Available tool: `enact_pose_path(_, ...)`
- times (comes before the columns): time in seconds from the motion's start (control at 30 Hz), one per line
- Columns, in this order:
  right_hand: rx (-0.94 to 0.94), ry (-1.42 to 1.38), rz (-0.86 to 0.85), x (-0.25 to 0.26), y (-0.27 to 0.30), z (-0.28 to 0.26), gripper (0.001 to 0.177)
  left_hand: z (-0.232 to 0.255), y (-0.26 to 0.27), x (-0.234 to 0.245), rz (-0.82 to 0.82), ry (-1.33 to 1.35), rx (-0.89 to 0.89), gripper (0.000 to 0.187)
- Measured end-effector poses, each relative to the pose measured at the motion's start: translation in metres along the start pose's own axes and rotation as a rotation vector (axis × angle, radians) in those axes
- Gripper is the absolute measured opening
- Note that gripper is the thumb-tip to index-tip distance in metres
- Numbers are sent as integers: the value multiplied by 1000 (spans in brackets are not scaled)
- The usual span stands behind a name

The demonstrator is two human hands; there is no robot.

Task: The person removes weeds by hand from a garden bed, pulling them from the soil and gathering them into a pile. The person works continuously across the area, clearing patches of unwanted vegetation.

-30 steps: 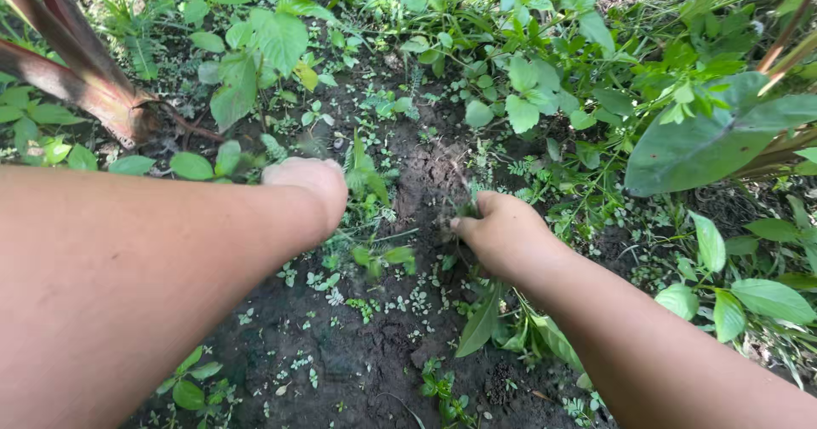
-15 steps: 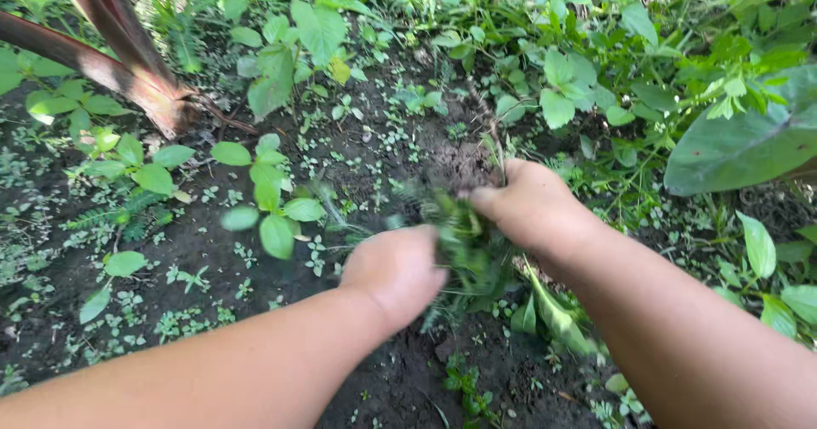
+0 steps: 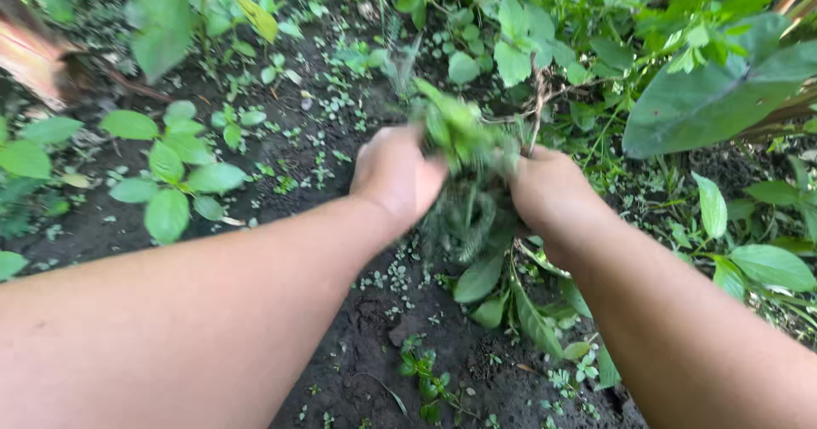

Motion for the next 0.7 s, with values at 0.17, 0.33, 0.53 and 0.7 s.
enact_pose_path(0.17,31,56,-10,-10,3,-10,27,-25,-19,12,109,159,247,40)
enact_pose_path(0.33,30,119,-33,-29,-3,-9,27,4,-41,-11,-457,-95,48,35)
enact_pose_path(0.53,61,129,13,-32,-13,-13,28,27,-101,-12,-423,-317,-168,42)
enact_pose_path(0.7,245,335,15,-46,-3,-17,29,-39,-100,-10,-502,-562,-81,38)
Point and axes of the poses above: each hand's wrist, its own y-axis away from the middle knuckle, its own x-axis out of the back of the hand, z = x × y, the point moved 8 cm from there along -y, towards the middle knuckle, and after that the axes turned 11 degrees about -x, right-handed, at the moved point
